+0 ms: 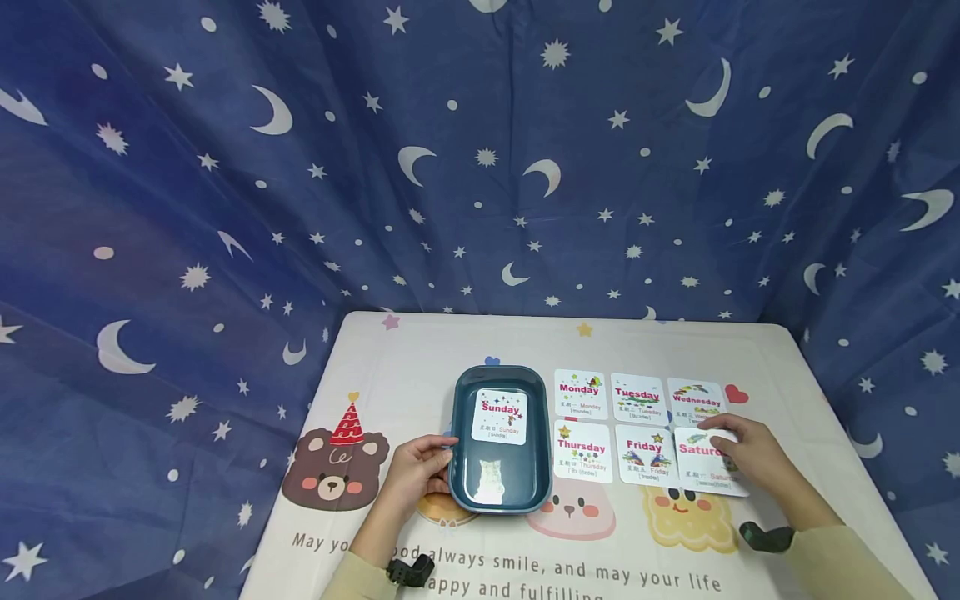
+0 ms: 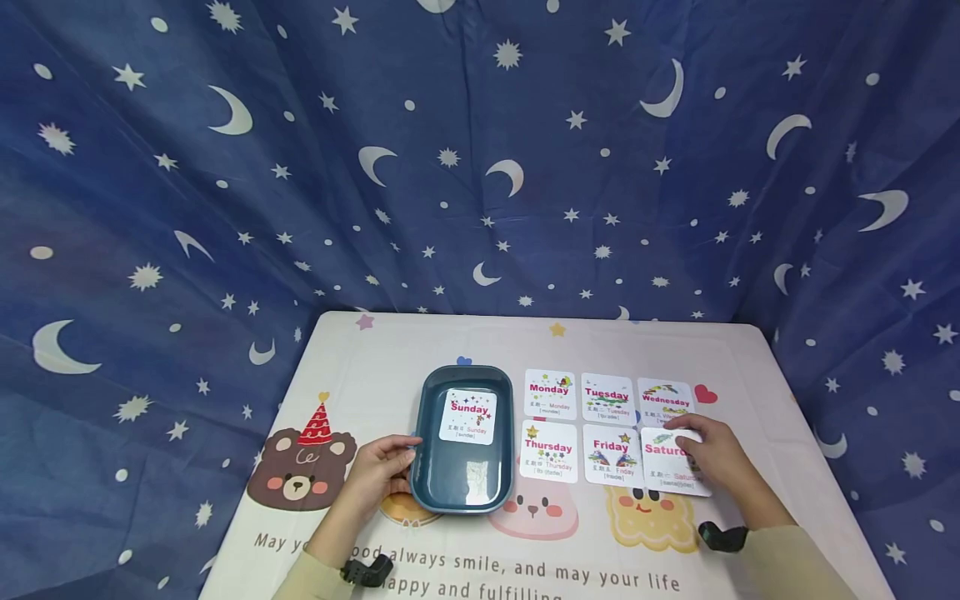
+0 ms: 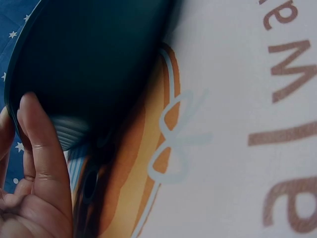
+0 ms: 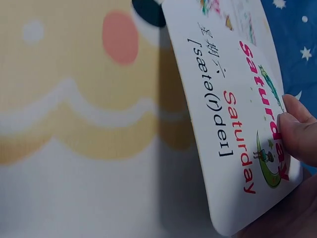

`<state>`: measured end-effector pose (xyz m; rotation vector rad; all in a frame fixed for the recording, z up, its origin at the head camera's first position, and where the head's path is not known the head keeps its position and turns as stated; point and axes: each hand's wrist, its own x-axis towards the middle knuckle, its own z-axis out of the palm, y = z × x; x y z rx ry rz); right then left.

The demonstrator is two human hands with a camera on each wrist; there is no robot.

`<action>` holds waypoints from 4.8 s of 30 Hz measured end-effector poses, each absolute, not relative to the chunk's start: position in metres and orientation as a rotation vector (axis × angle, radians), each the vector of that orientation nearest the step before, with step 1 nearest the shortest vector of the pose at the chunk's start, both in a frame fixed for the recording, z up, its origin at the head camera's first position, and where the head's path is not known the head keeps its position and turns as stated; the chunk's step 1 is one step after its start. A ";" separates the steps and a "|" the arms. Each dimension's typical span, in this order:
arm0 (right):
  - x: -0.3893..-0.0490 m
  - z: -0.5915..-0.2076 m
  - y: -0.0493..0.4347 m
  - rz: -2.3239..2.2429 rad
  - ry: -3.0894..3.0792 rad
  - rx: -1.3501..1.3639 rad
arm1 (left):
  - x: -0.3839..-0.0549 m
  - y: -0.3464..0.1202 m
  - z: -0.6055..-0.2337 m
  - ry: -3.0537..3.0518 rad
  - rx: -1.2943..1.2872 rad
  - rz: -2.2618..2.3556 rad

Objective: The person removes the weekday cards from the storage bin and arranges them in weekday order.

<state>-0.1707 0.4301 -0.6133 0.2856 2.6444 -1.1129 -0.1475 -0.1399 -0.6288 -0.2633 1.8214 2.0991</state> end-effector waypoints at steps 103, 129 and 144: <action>-0.211 -0.563 0.175 -1.173 2.942 -0.211 | -0.147 -0.141 -0.631 1.839 -0.266 2.090; -0.221 -0.562 0.098 -0.833 2.886 -0.548 | -0.148 -0.142 -0.632 1.842 -0.275 2.088; -0.233 -0.574 0.081 -0.418 2.827 -0.490 | -0.148 -0.143 -0.634 1.831 -0.264 2.095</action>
